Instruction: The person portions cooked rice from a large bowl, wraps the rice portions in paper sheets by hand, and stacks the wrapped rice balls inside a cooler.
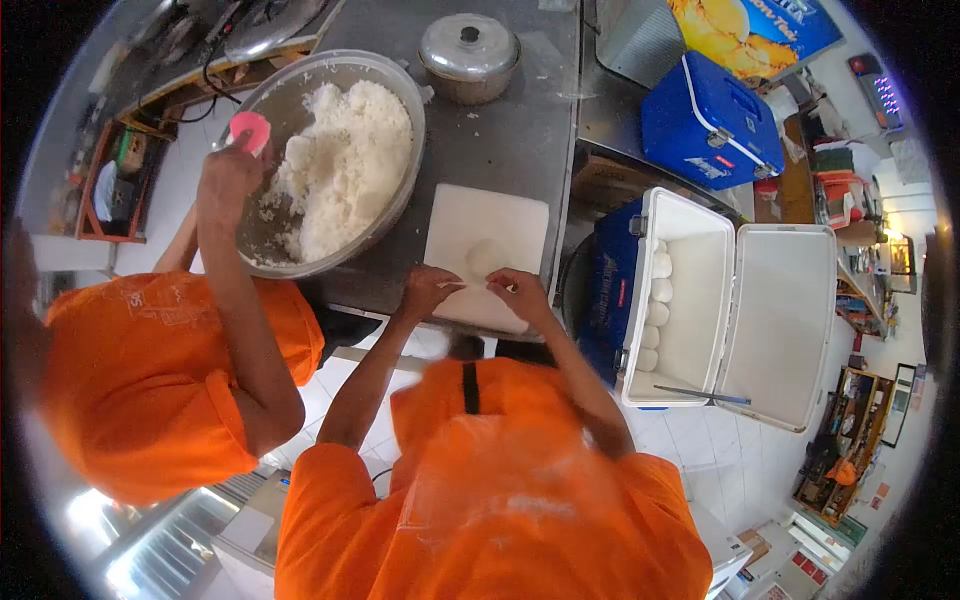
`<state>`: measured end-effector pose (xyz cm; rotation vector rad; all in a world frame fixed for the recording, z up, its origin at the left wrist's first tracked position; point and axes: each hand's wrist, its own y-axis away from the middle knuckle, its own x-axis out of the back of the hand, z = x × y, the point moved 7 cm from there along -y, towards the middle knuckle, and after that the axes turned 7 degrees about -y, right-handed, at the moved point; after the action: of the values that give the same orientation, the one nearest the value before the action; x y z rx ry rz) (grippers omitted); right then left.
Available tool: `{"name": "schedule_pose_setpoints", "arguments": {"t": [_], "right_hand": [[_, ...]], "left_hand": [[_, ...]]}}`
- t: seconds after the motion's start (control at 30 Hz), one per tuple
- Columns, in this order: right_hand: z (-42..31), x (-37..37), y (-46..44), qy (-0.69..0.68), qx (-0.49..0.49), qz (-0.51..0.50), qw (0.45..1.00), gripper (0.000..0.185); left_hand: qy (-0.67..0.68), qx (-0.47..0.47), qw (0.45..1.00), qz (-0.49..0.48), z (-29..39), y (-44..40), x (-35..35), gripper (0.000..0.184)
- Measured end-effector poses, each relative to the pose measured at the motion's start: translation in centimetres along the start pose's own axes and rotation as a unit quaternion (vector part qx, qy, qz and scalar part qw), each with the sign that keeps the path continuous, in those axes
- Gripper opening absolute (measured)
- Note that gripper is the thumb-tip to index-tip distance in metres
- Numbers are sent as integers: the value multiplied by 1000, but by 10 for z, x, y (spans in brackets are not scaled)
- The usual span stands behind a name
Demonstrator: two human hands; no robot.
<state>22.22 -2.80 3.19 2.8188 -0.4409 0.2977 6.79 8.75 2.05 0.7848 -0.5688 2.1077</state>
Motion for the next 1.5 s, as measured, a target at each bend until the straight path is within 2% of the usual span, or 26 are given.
{"name": "schedule_pose_setpoints", "arguments": {"t": [0.13,0.2,0.43,0.53,0.63,0.73,0.83,0.9,1.03,1.1,1.23,1.33,1.4,1.5], "right_hand": [[-6,0,-1,11,30,25,999,15],[-8,-4,-2,37,59,26,997,18],[-4,-16,-5,41,79,0,996,18],[-4,-19,-10,60,96,-7,994,20],[-9,-21,-12,67,90,-8,994,23],[-17,-28,-10,83,132,-29,987,24],[-16,-32,-12,111,113,-41,987,21],[-14,-30,-14,80,89,-50,992,23],[-8,-35,-19,69,71,-50,994,25],[-14,-37,-19,138,92,-43,985,26],[-21,-40,-15,166,102,-56,979,25],[-11,-42,-17,138,45,-81,986,26],[-12,-40,-18,160,56,-61,984,27],[-13,-39,-17,160,78,-45,983,28]], "left_hand": [[37,44,998,-30,-12,1,-8,27],[25,127,987,-94,-18,1,-14,28],[18,105,991,-82,-11,-2,-9,29],[-9,115,989,-95,-11,-3,-7,30],[19,119,990,-79,-5,-4,-4,30],[26,147,985,-86,-9,-2,-4,29],[25,121,990,-72,-12,-2,-6,31],[15,67,997,-22,-7,-2,-1,34],[-24,85,995,-37,-11,-2,-4,35],[27,114,991,-72,-21,-1,-12,36],[67,128,986,-80,-24,1,-11,35],[63,134,984,-97,-21,1,-10,35],[51,54,996,-54,-4,-3,3,34],[43,13,998,-34,17,-2,19,29]]}}
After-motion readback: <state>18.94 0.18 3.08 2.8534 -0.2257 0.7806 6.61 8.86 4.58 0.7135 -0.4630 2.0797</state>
